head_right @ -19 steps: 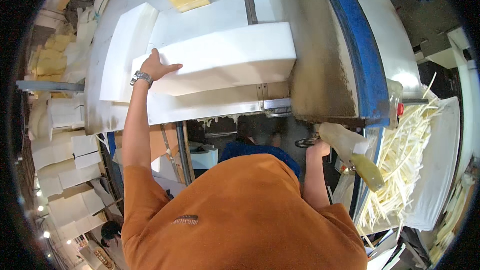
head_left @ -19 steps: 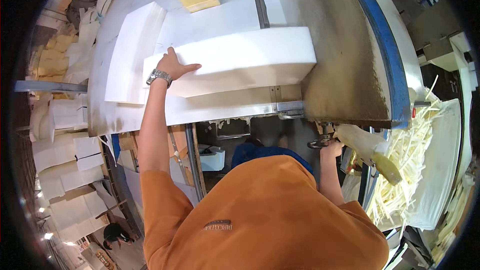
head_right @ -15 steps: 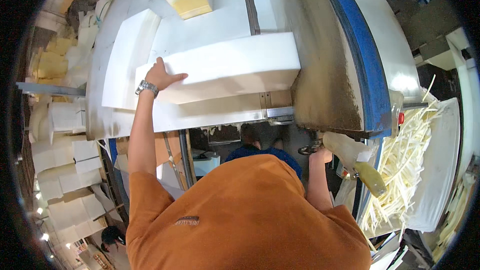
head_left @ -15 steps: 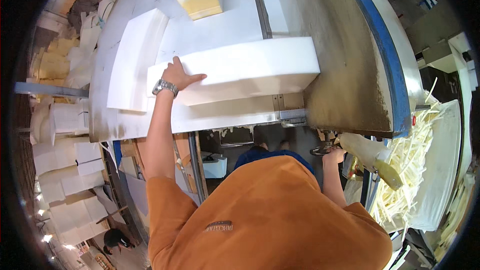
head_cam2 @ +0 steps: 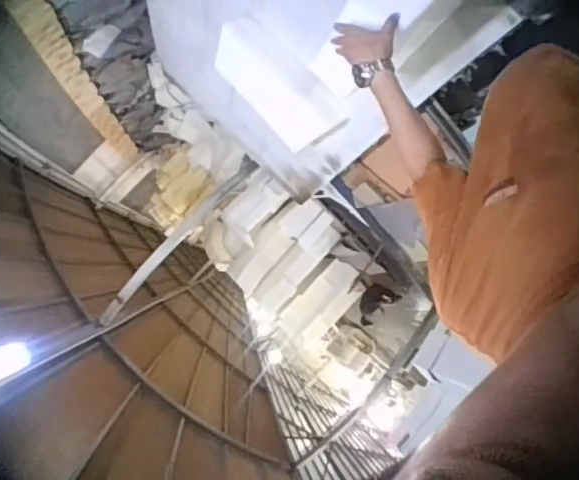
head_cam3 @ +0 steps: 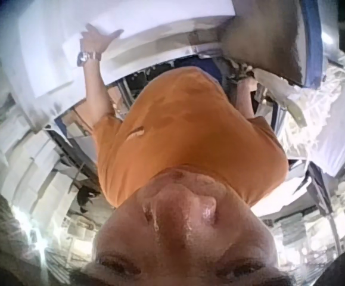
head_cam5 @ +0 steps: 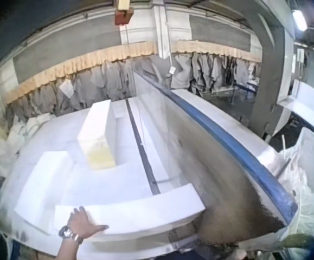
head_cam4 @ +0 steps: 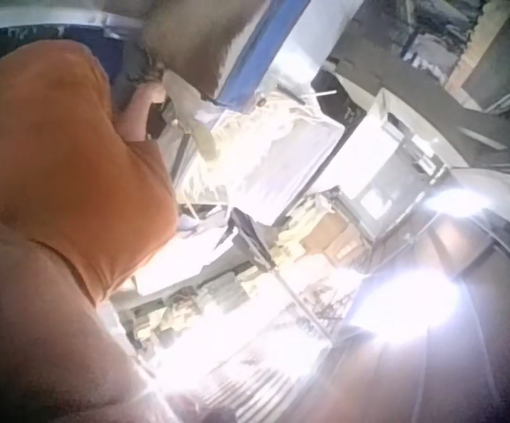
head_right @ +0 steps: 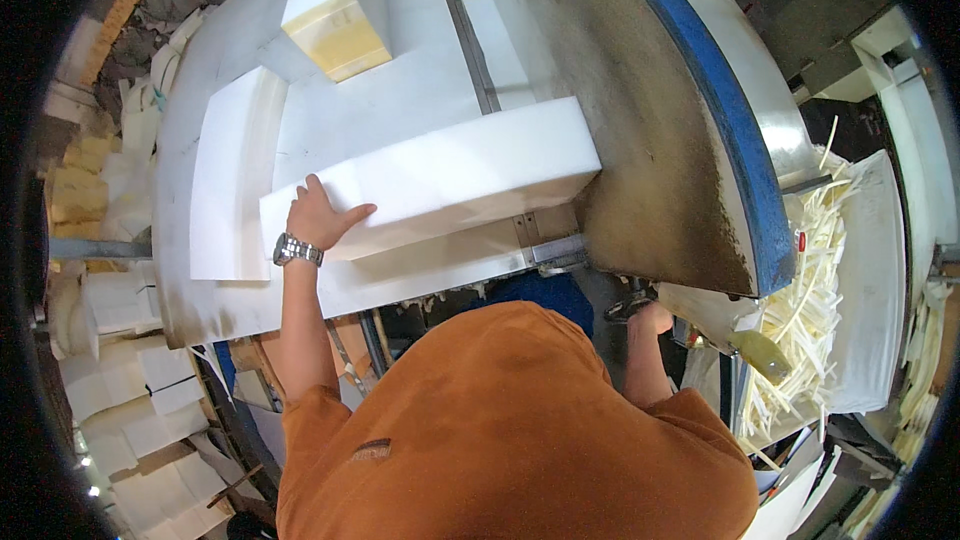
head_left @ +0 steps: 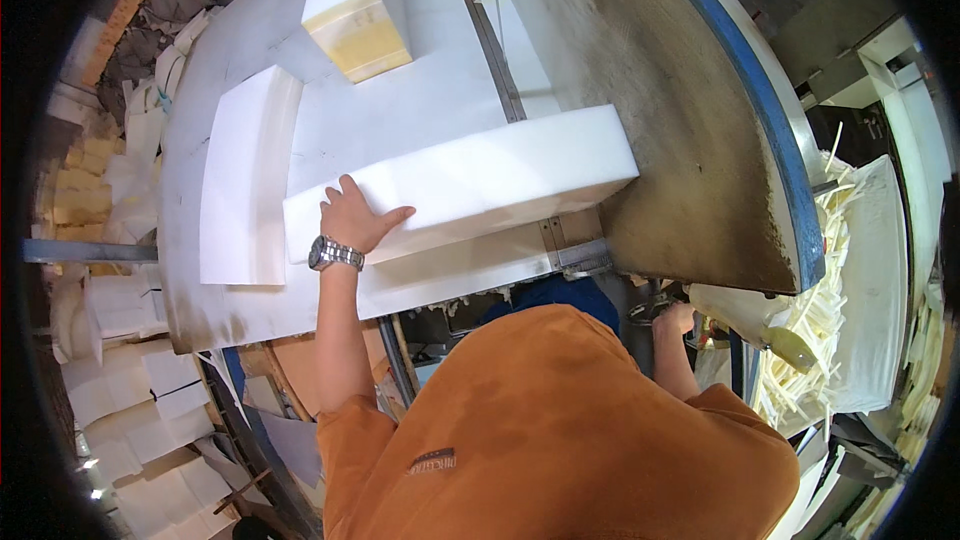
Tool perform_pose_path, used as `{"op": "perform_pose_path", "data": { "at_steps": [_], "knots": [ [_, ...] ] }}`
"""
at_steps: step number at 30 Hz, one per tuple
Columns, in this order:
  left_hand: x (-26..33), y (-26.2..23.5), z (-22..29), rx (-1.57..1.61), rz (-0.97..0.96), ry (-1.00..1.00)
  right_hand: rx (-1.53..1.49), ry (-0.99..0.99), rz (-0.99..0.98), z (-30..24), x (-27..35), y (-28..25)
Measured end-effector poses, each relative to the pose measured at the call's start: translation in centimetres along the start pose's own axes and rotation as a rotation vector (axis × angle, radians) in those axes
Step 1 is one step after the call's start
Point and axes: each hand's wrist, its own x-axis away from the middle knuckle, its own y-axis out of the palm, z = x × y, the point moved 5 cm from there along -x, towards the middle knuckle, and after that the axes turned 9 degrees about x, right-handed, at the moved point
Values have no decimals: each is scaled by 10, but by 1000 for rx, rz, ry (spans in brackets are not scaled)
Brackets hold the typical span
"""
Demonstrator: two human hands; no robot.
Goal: Cutting, aligning, and bundling large white foam blocks using black plastic straps and a cutting tool.
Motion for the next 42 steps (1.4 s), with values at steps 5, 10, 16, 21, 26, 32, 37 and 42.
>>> {"op": "perform_pose_path", "data": {
  "at_steps": [5, 10, 16, 21, 26, 32, 37, 42],
  "knots": [
    [7, 12, -13, 37, -27, -11, 285, -27, 26, 3, 8, 8],
    [18, 14, 5, 186, -26, -76, 695, -197, -4, 16, -30, 6],
    [31, 9, 31, 72, -48, -194, 1918, -710, 31, 44, -122, 25],
    [34, 9, 31, 70, -36, -189, 1837, -888, 178, 48, -113, 33],
    [35, 15, 35, 88, -62, -199, 576, -476, 10, 39, -101, 13],
    [43, 14, 33, 71, -55, -201, 332, -385, -51, 15, -40, 21],
    [38, 25, 26, 73, -43, -174, -25, -199, -20, -2, 1, 9],
    [40, 24, 26, 73, -39, -157, 143, -244, 3, 14, -32, 16]
  ]
}}
